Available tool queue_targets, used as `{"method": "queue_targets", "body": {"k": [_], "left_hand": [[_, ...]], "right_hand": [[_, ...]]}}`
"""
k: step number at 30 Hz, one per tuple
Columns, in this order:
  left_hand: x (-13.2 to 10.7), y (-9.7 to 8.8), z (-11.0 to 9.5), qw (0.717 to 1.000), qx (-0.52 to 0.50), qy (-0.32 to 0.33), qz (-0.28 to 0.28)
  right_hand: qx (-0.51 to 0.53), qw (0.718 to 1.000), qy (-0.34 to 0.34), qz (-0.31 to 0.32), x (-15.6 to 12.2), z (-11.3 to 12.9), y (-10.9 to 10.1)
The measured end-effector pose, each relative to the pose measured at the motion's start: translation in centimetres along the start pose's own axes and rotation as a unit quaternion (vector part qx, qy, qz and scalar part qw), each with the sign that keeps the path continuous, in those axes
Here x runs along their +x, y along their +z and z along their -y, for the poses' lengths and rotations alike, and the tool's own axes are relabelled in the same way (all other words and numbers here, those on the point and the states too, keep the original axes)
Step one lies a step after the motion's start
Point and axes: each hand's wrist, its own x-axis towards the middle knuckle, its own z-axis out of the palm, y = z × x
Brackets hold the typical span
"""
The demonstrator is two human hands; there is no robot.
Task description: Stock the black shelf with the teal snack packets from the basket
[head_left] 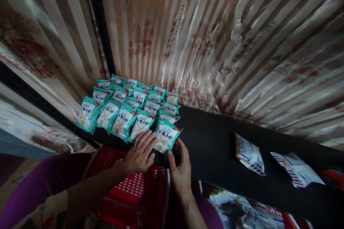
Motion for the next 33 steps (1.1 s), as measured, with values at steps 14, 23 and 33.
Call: {"method": "queue_targets", "body": {"k": [14, 23, 33], "left_hand": [[4.1, -2.7, 2.1, 0.997, 0.06, -0.043, -0.012], [7.2, -2.7, 3.1, 0.992, 0.073, -0.067, 0.072], [8.3, -2.2, 3.8, 0.992, 0.077, -0.071, 0.063]], "right_hand": [[-0.042, 0.999, -0.005, -0.03, -0.3, 1.1, 1.9], [-0.054, 0.998, -0.015, -0.026, -0.3, 0.8, 2.1], [-0.077, 0.995, -0.058, -0.021, -0.2, 0.4, 2.2]]}}
